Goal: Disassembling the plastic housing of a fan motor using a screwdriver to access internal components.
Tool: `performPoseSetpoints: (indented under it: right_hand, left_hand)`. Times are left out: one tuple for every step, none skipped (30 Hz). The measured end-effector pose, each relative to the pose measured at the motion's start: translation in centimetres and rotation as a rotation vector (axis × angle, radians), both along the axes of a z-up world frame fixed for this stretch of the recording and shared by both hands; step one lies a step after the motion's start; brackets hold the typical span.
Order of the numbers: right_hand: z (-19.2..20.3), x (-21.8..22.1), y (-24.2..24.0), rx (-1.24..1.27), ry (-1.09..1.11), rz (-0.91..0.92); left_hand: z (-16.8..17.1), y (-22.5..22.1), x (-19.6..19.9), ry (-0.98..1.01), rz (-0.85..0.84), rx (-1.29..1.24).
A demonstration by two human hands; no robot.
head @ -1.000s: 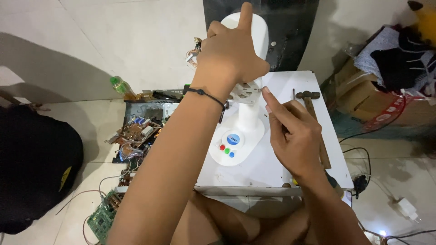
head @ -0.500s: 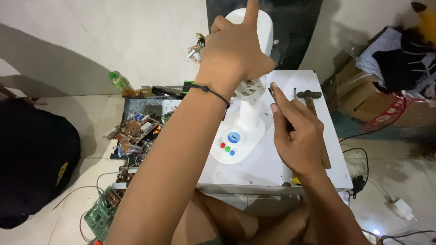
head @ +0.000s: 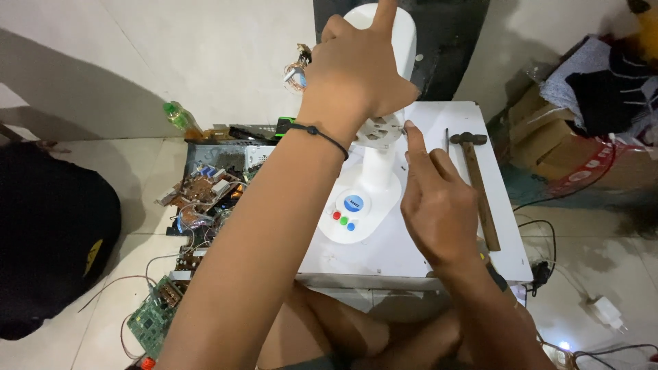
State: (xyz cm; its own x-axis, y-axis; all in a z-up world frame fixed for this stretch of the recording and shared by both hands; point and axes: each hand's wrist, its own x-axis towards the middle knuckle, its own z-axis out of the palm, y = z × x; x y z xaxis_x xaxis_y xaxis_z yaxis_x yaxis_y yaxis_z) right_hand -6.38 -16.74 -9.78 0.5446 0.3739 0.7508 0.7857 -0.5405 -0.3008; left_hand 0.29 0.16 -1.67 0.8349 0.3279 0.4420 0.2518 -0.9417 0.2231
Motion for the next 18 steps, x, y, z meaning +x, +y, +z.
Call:
performPoseSetpoints:
  right_hand:
    - [0.2, 0.1, 0.1, -0.002, 0.002, -0.002]
    - [0.4, 0.1, 0.2, -0.075, -0.046, -0.057]
    - [0.5, 0.1, 0.4, -0.149, -0.093, -0.105]
    - [0.1, 0.2, 0.3, -0.154, -0.089, -0.101]
    - [-0.2, 0.3, 0.1, -0.208, -0.167, -0.162]
    - [-0.6, 0.3, -0.2, -0.262, -0.245, -0.222]
    - [-0.4, 0.3, -0.3, -0.265, -0.243, -0.221]
    - [-0.2, 0.3, -0.5, -0.316, -0.242, -0.21]
    - [0.0, 0.2, -0.8, -0.367, -0.241, -0.203]
    - [-0.2, 0.3, -0.9, -0.369, -0.238, -0.205]
    - [-0.3, 0.4, -0.9, -0.42, -0.339, -0.281]
    - [-0.4, 0.5, -0.9, -0.47, -0.441, -0.358]
    - [-0.5, 0.5, -0.7, -0.471, -0.44, -0.357]
    - [-0.6, 0.6, -0.5, -0.491, -0.481, -0.382]
    - [-0.6, 0.6, -0.4, -0.51, -0.522, -0.406]
    - [-0.8, 0.7, -0.2, -0.511, -0.519, -0.404]
    - [-1.0, 0.9, -0.2, -0.488, -0.547, -0.413]
    - [-1.1, 1.1, -0.1, -0.464, -0.575, -0.421]
  left_hand:
    - [0.0, 0.0, 0.0, 0.002, -0.002, -0.002]
    - [-0.1, 0.0, -0.1, -0.016, -0.018, 0.007]
    - [-0.2, 0.2, -0.2, -0.031, -0.028, 0.015]
    - [-0.2, 0.2, -0.2, -0.027, -0.023, 0.011]
    - [-0.2, 0.0, -0.2, -0.032, -0.017, 0.015]
    - [-0.1, -0.1, -0.2, -0.036, -0.011, 0.02]
    - [-0.4, 0.0, -0.1, -0.034, -0.01, 0.016]
    - [-0.7, 0.2, 0.1, -0.071, -0.042, 0.041]
    - [-1.0, 0.2, 0.3, -0.108, -0.077, 0.067]
    - [-1.2, 0.1, 0.3, -0.105, -0.079, 0.065]
    - [-1.2, 0.1, 0.4, -0.131, -0.081, 0.082]
    - [-1.2, 0.1, 0.3, -0.157, -0.083, 0.098]
    - [-1.1, 0.2, 0.1, -0.156, -0.083, 0.097]
    - [-1.1, 0.2, -0.1, -0.177, -0.082, 0.071]
    - [-1.0, 0.2, -0.3, -0.198, -0.079, 0.045]
    - [-0.8, 0.3, -0.4, -0.195, -0.078, 0.045]
    - [-0.7, 0.2, -0.2, -0.154, -0.063, 0.029]
    - [-0.6, 0.2, 0.0, -0.112, -0.049, 0.013]
